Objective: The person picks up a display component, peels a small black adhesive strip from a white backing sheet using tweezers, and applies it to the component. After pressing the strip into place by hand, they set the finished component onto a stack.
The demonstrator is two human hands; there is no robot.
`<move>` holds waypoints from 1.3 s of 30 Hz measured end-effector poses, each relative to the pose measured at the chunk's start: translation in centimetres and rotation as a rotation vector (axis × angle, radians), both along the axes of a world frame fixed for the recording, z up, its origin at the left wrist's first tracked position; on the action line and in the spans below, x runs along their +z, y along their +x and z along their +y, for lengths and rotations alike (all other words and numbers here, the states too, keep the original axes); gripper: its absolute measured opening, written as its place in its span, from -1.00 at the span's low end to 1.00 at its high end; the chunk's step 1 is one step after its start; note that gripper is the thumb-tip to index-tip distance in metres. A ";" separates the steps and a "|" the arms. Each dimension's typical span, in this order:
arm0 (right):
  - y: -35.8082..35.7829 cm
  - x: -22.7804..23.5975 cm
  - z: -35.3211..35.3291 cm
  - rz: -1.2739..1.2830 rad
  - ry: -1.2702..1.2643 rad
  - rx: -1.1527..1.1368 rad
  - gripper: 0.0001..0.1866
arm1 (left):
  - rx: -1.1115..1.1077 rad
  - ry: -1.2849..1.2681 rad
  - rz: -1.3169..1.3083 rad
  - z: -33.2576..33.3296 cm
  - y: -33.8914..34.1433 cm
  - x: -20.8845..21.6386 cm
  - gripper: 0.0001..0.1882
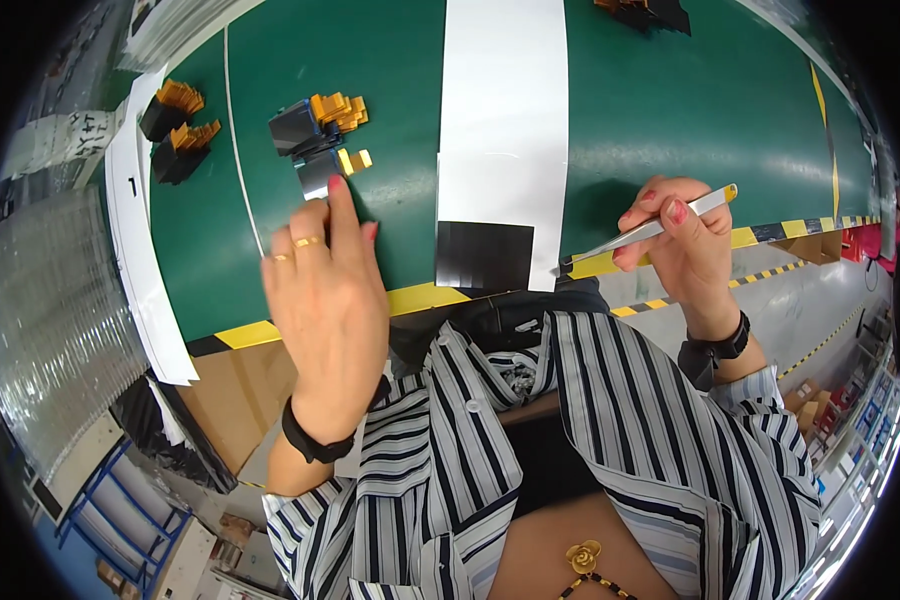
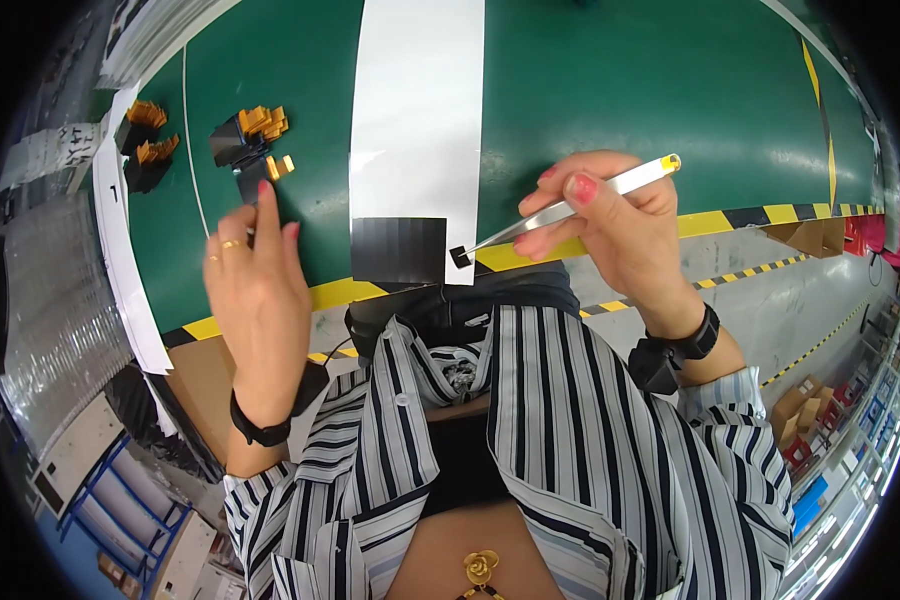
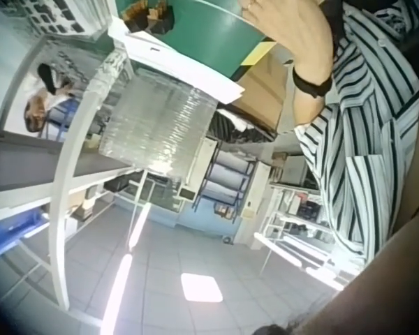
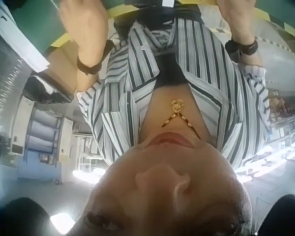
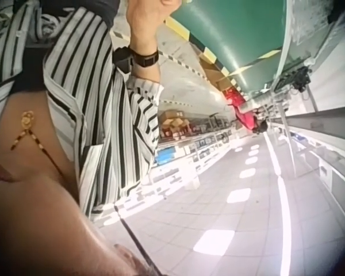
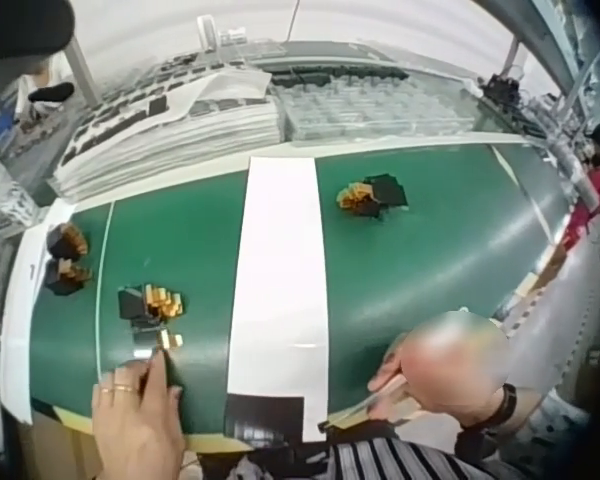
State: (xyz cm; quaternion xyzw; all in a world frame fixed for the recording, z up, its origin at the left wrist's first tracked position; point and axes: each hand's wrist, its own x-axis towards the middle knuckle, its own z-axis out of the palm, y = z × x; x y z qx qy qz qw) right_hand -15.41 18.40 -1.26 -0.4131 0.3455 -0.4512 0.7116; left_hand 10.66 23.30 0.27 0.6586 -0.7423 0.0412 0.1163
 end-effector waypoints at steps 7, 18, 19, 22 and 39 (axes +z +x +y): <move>0.4 0.0 -0.4 0.002 -0.036 0.024 -0.81 | -0.028 -0.046 0.068 0.5 0.8 0.9 -0.65; 3.5 5.1 -5.4 -0.096 -0.363 0.124 -0.79 | 0.076 0.344 1.344 -5.9 0.9 4.4 -0.78; 4.1 5.5 -5.7 -0.101 -0.403 0.078 -0.79 | 0.030 0.336 1.478 -7.3 0.7 4.3 -0.78; 5.0 5.1 -7.3 -0.126 -0.528 -0.002 -0.78 | -0.119 0.299 1.728 -10.4 -0.1 3.3 -0.79; 4.8 3.8 -8.3 -0.035 -0.588 -0.128 -0.87 | -0.077 0.336 1.826 -10.7 -1.9 2.2 -0.81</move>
